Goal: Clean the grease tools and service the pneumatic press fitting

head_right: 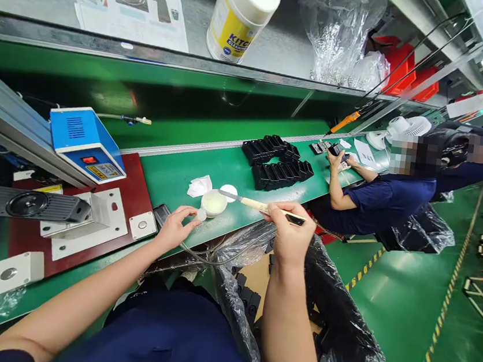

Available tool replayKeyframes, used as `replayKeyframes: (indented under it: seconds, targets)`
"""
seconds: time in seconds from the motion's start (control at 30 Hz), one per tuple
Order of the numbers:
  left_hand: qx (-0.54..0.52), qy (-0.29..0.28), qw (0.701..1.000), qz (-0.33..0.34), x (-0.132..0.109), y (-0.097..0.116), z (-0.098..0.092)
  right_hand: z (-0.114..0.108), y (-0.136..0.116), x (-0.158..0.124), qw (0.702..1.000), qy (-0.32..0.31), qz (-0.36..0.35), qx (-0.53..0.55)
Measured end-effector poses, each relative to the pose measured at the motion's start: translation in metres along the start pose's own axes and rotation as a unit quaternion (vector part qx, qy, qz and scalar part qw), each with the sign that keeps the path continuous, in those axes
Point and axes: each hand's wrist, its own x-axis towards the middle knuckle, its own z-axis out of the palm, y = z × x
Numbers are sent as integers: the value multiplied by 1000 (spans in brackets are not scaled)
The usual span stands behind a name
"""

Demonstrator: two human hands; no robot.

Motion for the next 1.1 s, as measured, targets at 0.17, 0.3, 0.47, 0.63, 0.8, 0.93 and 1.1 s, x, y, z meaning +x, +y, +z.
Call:
replayKeyframes:
  seconds: [0.17,0.3,0.47,0.63,0.8,0.93,1.1]
  targets:
    - [11,46,999,-16,28,-10,-12,28,50,-5,997,-36,25,-68]
    - [-87,92,987,-99,63,-27,-20,42,73,-18,987,-100,26,-120]
    - [-155,114,974,-123,107,-46,-23,34,77,-29,987,-85,34,-129]
    - [-136,104,980,-105,129,-55,-7,25,78,-35,989,-55,27,-137]
    - [-59,84,987,-121,123,-75,25,27,81,-42,991,-36,-19,-131]
    - [-9,73,987,-140,116,-85,40,27,87,-45,990,-39,-45,-125]
    - [29,86,988,-127,115,-86,38,25,93,-45,990,-21,-87,-107]
